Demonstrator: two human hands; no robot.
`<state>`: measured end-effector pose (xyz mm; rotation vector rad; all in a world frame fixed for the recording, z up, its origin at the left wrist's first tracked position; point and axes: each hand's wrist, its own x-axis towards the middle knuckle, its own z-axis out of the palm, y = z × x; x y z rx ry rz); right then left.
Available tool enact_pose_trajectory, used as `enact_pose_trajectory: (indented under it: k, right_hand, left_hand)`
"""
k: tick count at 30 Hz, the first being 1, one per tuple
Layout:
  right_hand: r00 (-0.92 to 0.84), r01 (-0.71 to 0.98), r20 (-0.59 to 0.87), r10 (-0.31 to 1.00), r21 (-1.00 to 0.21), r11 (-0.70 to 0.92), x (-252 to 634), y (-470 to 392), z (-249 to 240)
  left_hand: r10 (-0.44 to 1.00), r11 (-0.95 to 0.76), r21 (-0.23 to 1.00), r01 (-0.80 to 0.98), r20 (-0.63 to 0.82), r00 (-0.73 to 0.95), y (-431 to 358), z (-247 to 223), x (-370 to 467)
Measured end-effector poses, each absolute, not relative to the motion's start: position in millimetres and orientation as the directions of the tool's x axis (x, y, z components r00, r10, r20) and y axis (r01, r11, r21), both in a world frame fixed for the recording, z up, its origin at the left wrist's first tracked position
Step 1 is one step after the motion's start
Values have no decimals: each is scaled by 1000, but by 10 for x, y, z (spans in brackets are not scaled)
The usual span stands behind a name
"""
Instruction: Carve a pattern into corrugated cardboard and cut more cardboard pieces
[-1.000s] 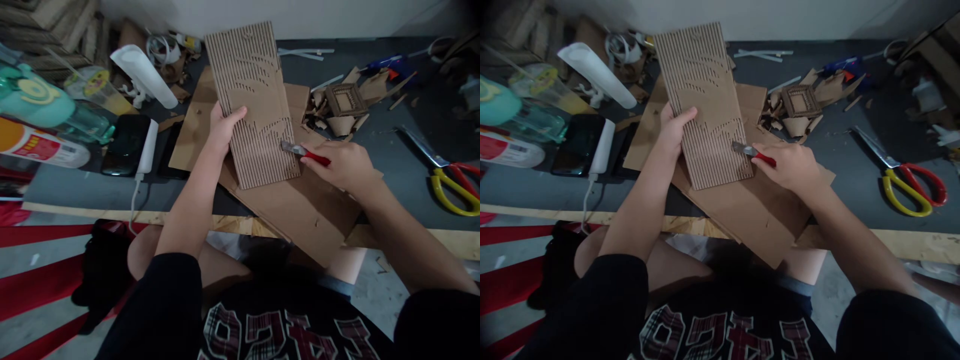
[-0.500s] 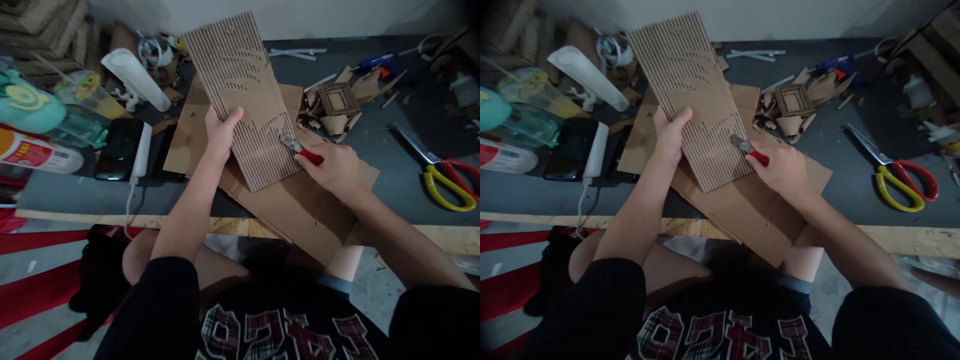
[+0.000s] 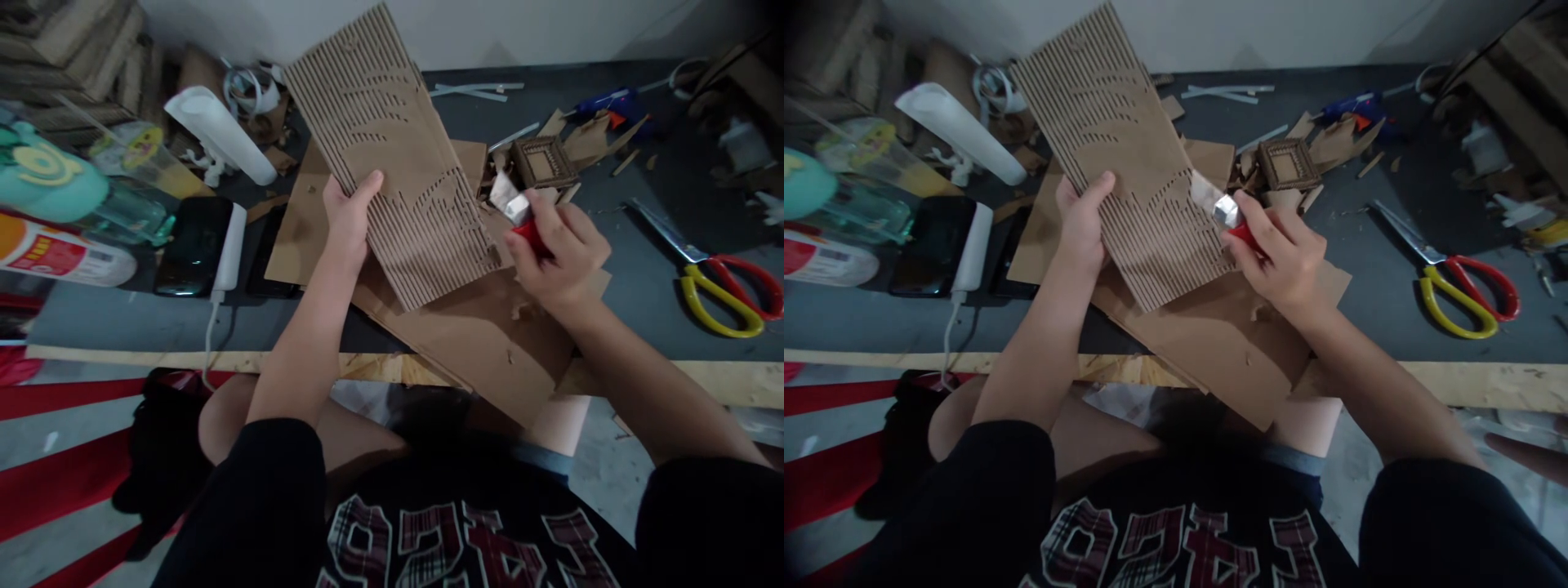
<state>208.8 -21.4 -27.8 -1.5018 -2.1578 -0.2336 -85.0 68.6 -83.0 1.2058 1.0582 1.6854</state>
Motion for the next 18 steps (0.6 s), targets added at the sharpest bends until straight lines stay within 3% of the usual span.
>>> enact_pose_trajectory:
  k: [3, 9, 12, 16, 18]
  right_hand:
    - [-246, 901, 512, 823, -192, 389, 2095, -197, -283]
    - [-214, 898, 346, 914, -298, 323, 2132, -40, -392]
    - [-288, 839, 399, 871, -334, 430, 2140, -18, -337]
    - [-599, 617, 369, 711, -354, 703, 2096, 0, -310]
    - [-664, 524, 378, 645, -381, 762, 2071, 22, -353]
  left_hand:
    - [925, -342, 925, -165, 301, -232, 655, -776, -832]
    - [946, -288, 955, -65, 273, -176, 642, -828, -813]
    - [973, -224, 974, -18, 222, -66, 605, -832, -743]
    - [987, -161, 987, 2, 161, 14, 571, -811, -636]
    - [991, -136, 991, 17, 136, 8, 572, -807, -614]
